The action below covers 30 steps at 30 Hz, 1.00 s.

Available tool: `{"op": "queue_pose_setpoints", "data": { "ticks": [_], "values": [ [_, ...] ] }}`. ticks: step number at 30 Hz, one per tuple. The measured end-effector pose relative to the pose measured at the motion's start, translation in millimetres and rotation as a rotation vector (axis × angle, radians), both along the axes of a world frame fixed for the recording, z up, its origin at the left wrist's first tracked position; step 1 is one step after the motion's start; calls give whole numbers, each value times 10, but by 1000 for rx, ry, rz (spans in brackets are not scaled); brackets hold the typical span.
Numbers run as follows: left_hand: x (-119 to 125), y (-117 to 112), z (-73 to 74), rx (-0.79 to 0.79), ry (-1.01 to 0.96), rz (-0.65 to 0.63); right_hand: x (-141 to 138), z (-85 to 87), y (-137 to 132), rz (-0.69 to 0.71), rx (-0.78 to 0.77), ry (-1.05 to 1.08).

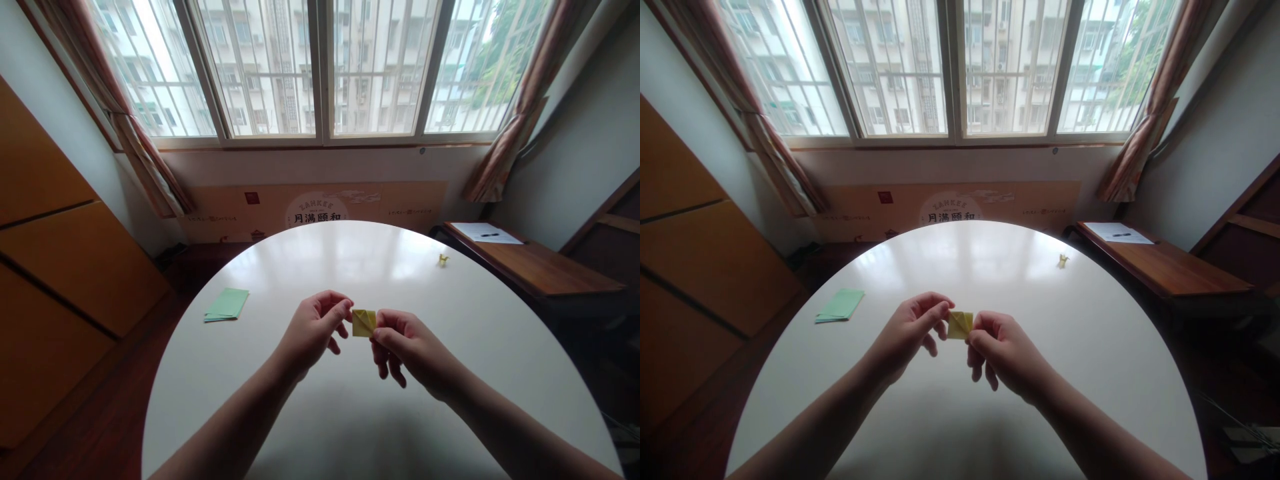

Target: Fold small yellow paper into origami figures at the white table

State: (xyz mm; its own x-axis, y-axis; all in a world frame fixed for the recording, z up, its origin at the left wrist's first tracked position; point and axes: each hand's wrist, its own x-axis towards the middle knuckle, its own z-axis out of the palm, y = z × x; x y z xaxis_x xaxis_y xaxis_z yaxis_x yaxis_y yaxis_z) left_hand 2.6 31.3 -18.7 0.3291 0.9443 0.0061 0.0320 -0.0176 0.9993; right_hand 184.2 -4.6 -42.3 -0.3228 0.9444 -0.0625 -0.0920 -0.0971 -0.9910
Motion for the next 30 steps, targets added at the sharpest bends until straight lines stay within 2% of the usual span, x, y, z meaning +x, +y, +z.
{"op": "queue_pose_setpoints", "data": {
  "ticks": [2, 6, 11, 15, 17, 23, 27, 30],
  "values": [
    [-28, 15, 10, 53, -45, 5, -1, 6, 2, -7, -26, 34],
    [-72, 14, 19, 158, -59, -71, -7, 30, -3, -14, -51, 65],
    [-73, -41, 47, 326, 89, -149, -1, 49, -21, -2, -42, 74],
    [-59, -67, 72, 529, 206, -106, 21, 65, -22, 13, 0, 55],
    [-58, -71, 77, 577, 228, -102, 36, 75, -17, 15, 37, 41],
    [-60, -84, 88, 550, 207, -181, 47, 79, -8, -27, 112, 19],
    [-63, -87, 101, 487, 162, -140, 26, 93, -21, -117, 65, 78],
    [-65, -90, 109, 504, 145, -111, 12, 97, -29, -168, 11, 133]
  ]
}}
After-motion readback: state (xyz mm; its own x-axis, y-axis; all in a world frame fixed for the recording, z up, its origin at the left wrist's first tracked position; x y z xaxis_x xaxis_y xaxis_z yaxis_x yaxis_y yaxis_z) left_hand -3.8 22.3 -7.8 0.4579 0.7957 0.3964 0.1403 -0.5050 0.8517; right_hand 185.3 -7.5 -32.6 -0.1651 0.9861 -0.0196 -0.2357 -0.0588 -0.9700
